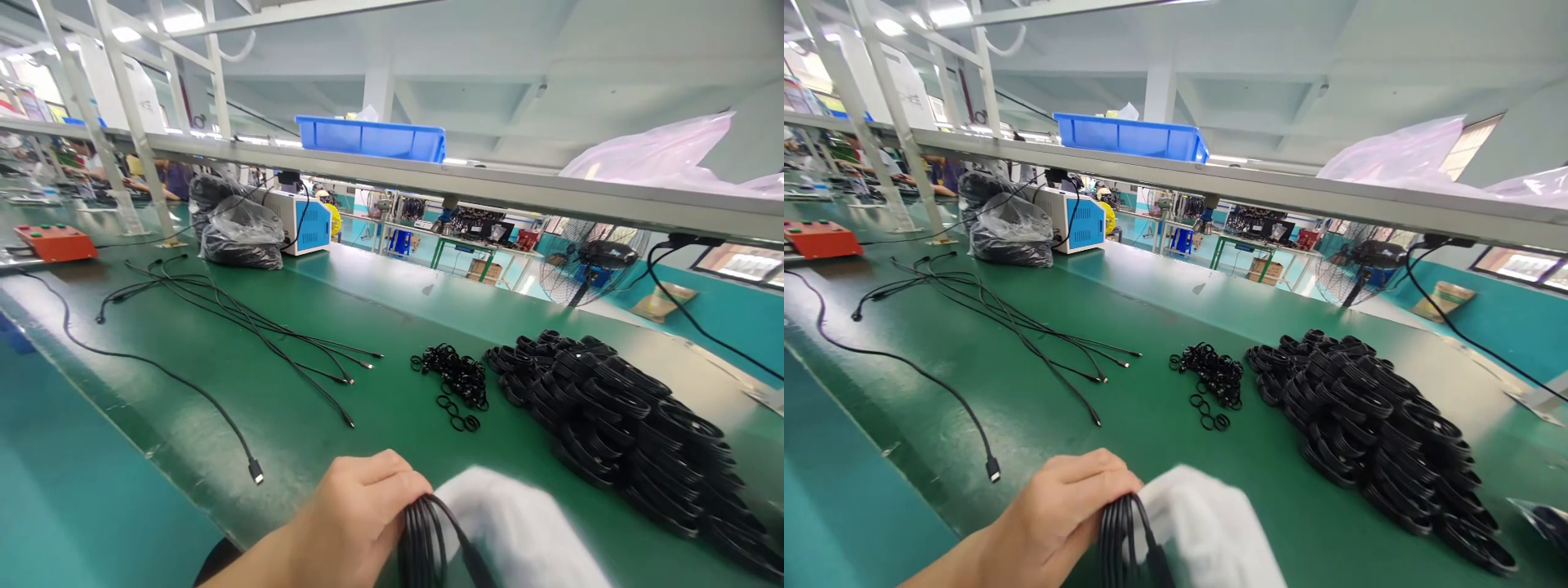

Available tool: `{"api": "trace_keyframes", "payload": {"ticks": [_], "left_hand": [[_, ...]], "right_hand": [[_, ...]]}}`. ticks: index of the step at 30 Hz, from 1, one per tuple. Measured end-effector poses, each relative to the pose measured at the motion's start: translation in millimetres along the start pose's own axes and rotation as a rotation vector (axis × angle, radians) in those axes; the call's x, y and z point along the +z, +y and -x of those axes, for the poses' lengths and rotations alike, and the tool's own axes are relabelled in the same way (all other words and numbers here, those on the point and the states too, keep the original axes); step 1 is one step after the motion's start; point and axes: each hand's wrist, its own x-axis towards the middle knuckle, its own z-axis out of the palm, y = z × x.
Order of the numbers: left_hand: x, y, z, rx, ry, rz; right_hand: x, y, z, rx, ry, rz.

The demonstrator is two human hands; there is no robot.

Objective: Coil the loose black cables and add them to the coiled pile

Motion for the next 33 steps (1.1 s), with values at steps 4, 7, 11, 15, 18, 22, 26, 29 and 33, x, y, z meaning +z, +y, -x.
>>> {"api": "trace_keyframes", "payload": {"ticks": [4,7,11,15,18,22,26,29,33], "left_hand": [[-3,1,-4,-0.133,-0.117,0.008],[-4,0,-9,-0.225,-0.164,0.139],[-3,-4,-12,-0.335,-0.164,0.151],[0,-5,-13,-0.416,-0.123,0.028],[0,-5,-15,-0.555,-0.106,-0.008],[1,-7,-19,-0.737,-0.094,0.215],[8,-9,-23,-0.815,-0.075,0.269],[15,-8,-25,-0.787,-0.084,0.063],[19,-9,-28,-0.786,-0.118,-0.014]], "right_hand": [[3,4,-14,-0.041,0.145,-0.023],[15,14,-33,0.118,0.081,-0.046],[26,21,-49,0.155,0.01,-0.149],[29,12,-56,0.01,0.074,-0.12],[28,6,-58,0.075,0.039,-0.087],[22,15,-61,0.112,-0.009,-0.18],[17,28,-63,0.045,0.008,-0.219],[15,33,-64,0.053,-0.006,-0.217],[15,34,-64,0.057,-0.025,-0.267]]}}
